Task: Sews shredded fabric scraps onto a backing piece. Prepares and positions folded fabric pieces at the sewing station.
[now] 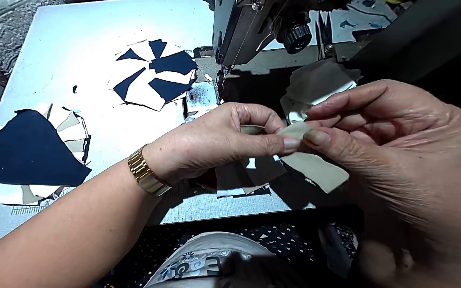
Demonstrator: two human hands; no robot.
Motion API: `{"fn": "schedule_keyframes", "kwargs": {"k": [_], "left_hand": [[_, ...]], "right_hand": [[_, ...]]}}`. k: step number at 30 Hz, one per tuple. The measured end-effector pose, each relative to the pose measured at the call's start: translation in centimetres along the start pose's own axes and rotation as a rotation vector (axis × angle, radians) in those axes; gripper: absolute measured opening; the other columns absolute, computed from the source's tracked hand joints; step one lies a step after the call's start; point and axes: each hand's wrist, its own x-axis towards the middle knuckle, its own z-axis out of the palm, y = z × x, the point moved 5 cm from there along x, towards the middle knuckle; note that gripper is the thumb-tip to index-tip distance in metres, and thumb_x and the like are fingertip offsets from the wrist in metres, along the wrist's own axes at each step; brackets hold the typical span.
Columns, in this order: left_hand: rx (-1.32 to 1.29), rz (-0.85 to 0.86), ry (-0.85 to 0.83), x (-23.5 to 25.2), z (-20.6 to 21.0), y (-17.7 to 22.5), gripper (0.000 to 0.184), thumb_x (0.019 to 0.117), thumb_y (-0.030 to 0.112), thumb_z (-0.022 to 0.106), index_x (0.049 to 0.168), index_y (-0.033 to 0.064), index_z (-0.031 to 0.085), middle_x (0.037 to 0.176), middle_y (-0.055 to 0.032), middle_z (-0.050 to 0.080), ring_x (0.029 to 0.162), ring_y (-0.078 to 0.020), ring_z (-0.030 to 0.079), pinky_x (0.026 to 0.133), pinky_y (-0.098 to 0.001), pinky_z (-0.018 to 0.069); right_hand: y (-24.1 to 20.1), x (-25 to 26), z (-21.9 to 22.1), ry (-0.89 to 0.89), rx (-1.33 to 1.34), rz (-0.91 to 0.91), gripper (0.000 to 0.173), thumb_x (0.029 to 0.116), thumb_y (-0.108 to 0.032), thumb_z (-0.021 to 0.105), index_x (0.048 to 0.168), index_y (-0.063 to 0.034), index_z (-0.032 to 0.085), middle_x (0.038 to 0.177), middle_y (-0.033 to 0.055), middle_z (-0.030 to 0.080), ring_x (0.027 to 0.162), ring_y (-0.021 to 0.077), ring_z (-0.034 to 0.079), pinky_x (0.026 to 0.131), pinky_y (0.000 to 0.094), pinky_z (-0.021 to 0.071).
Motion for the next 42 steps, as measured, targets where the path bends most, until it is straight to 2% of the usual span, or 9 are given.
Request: {"fn": "schedule_keyframes", "kwargs": {"k": [6,10,15,21,26,28,32,39,42], "left_hand": [[-0.077,-0.051,0.071,-0.1,-0.4,-0.1,0.010,0.0961,0.002,0.063,0.101,0.0089,0.059,0.074,-0.0012,0.060,0.046,-0.0007,0.043,0.038,-0.0128,0.0324],[-0.097,-0.078,0.052,-0.1,-0.4,-0.1,0.033,0.0955,-0.001,0.064,0.127,0.0075,0.058,0.086,-0.0033,0.064,0.053,-0.0025,0.050,0.041,-0.0135,0.0374],[-0.135,-0.071,0.039,-0.2,-0.5,0.0,0.009,0.0974,-0.002,0.059,0.098,0.0066,0.063,0.073,-0.0010,0.063,0.048,0.0004,0.046,0.041,-0.0123,0.0353],[-0.058,-0.037,0.122,-0.2,-1.3,0.2,0.008,0.0971,0.001,0.064,0.098,0.0084,0.060,0.071,-0.0019,0.058,0.044,-0.0015,0.041,0.037,-0.0131,0.0324],[0.372,0.092,0.251,0.1,-2.1,0.2,0.010,0.0924,0.008,0.075,0.090,0.0059,0.066,0.071,0.0000,0.060,0.053,-0.0028,0.050,0.046,-0.0154,0.0403],[0.491,0.138,0.258,0.2,-2.0,-0.1,0.010,0.0911,0.008,0.076,0.095,0.0061,0.067,0.078,-0.0001,0.064,0.064,-0.0030,0.058,0.058,-0.0167,0.0489],[0.650,0.169,0.273,0.3,-1.6,-0.5,0.028,0.0900,0.008,0.076,0.115,0.0050,0.064,0.089,-0.0031,0.067,0.073,-0.0046,0.064,0.067,-0.0189,0.0551],[0.872,0.135,0.244,0.5,-1.1,-0.8,0.035,0.0904,0.013,0.077,0.122,0.0103,0.062,0.089,0.0000,0.069,0.069,-0.0050,0.064,0.064,-0.0221,0.0560],[0.950,0.201,0.290,0.3,-1.1,-0.3,0.039,0.0871,0.019,0.081,0.119,0.0094,0.062,0.093,-0.0009,0.066,0.077,-0.0071,0.062,0.069,-0.0244,0.0535]], "right_hand": [[0.3,0.1,-0.9,-0.110,-0.043,0.000,0.037,0.0866,-0.006,0.075,0.122,-0.0090,0.064,0.097,-0.0028,0.071,0.080,0.0062,0.070,0.073,0.0186,0.0613],[-0.2,-0.1,-0.7,-0.116,-0.139,-0.074,0.031,0.0906,-0.009,0.072,0.121,-0.0084,0.063,0.099,-0.0027,0.069,0.083,0.0070,0.068,0.074,0.0199,0.0603],[0.0,-0.2,-1.0,-0.122,-0.145,-0.106,0.032,0.0918,-0.012,0.072,0.122,-0.0092,0.063,0.104,-0.0028,0.068,0.086,0.0063,0.067,0.076,0.0190,0.0594],[0.2,-1.0,-1.1,0.026,-0.166,-0.081,0.029,0.0893,-0.008,0.074,0.117,-0.0086,0.066,0.100,-0.0034,0.070,0.083,0.0059,0.068,0.073,0.0184,0.0592],[0.9,-2.1,-0.7,0.059,-0.287,0.018,0.031,0.0892,-0.006,0.073,0.118,-0.0093,0.065,0.100,-0.0043,0.069,0.083,0.0032,0.067,0.074,0.0160,0.0576],[1.4,-2.4,-0.5,0.044,-0.339,0.062,0.033,0.0890,-0.006,0.072,0.121,-0.0101,0.064,0.105,-0.0039,0.069,0.086,0.0024,0.067,0.075,0.0149,0.0568],[2.2,-2.7,-0.4,0.038,-0.448,0.074,0.037,0.0874,-0.009,0.074,0.123,-0.0099,0.064,0.110,-0.0021,0.068,0.084,0.0008,0.065,0.072,0.0140,0.0541],[3.0,-2.6,0.1,0.025,-0.621,0.039,0.038,0.0846,-0.012,0.076,0.119,-0.0071,0.061,0.110,0.0047,0.065,0.078,0.0041,0.063,0.067,0.0185,0.0546],[2.6,-2.6,0.2,0.043,-0.690,-0.006,0.040,0.0837,-0.013,0.077,0.119,-0.0050,0.059,0.110,0.0068,0.059,0.078,0.0058,0.060,0.066,0.0190,0.0528]]}}
